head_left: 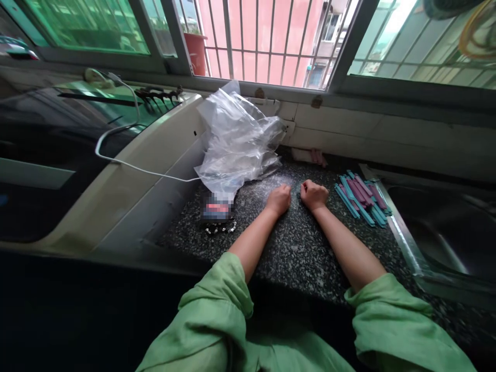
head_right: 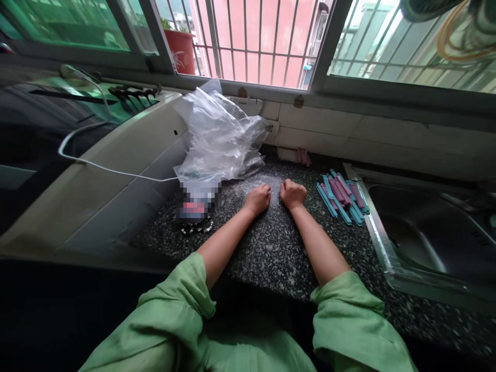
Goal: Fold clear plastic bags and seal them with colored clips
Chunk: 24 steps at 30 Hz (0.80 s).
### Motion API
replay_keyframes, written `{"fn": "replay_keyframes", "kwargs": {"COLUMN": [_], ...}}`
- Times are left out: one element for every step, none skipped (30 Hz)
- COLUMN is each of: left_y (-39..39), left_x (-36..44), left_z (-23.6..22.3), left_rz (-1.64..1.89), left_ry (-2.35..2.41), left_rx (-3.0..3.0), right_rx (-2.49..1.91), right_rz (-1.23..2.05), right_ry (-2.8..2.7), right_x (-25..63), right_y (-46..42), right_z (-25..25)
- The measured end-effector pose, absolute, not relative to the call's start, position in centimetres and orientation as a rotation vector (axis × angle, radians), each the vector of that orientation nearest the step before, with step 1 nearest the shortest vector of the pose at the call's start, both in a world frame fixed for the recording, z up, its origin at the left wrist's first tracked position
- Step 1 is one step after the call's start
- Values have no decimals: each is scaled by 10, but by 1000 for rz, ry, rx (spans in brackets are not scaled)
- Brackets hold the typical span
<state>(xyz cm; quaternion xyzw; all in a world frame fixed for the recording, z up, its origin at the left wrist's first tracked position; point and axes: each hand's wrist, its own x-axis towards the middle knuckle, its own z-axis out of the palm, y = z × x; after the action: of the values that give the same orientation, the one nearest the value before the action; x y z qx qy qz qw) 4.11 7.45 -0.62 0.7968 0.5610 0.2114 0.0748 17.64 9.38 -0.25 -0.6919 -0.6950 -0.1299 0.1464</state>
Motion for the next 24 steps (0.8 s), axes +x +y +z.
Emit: {"fn": "replay_keyframes", "kwargs": {"left_y": [72,71,69,67,65,62,59,55,50,44,37,29,20,11,3,-4,-10,-13,-14,-13,-10,-5,0,4], "left_x": [39,37,35,32,30,28,26,24,23,21,19,16,12,6,-2,-13,-26,-40,-56,-71,-85,-97,-106,-113], "left_z": [-6,-6,-6,-6,-6,-6,-6,-6,-7,-8,-8,-8,-7,-4,0,7,15,25,36,47,58,66,73,77], "left_rz": [651,670,689,710,733,756,773,799,845,914,1021,1155,1307,1461,1605,1725,1821,1883,1916,1915,1867,1777,1618,1417], "left_ry": [1679,1675,1672,1669,1668,1667,1668,1671,1673,1673,1665,1642,1608,1561,1504,1464,1454,1452,1468,1537,1656,1774,1868,1923], "left_rx": [2377,2362,2346,2328,2311,2295,2283,2264,2232,2193,2140,2096,2069,2077,2114,2152,2167,2185,2212,2227,2237,2288,2381,2490], "right_rx": [-1980,-1972,-1967,-1966,-1966,-1967,-1964,-1959,-1952,-1944,-1933,-1920,-1907,-1891,-1875,-1854,-1826,-1794,-1743,-1690,-1647,-1622,-1615,-1615], "right_rz": [-372,-367,-359,-348,-331,-309,-283,-252,-213,-156,-89,-21,41,90,118,133,139,143,145,133,113,100,101,107], "right_ry": [-2009,-2013,-2011,-2003,-1990,-1974,-1959,-1945,-1930,-1905,-1875,-1845,-1818,-1800,-1797,-1804,-1813,-1819,-1819,-1826,-1833,-1841,-1858,-1889], "right_x": [174,172,171,169,168,166,164,161,158,154,148,142,135,127,120,112,104,96,88,80,72,64,55,46], "right_y": [92,90,88,87,86,85,85,84,85,85,86,87,88,90,92,95,98,102,106,111,117,124,131,137], "right_z": [-3,-3,-3,-3,-3,-3,-2,-2,-1,0,2,4,6,9,13,17,23,30,39,48,57,67,76,84]}}
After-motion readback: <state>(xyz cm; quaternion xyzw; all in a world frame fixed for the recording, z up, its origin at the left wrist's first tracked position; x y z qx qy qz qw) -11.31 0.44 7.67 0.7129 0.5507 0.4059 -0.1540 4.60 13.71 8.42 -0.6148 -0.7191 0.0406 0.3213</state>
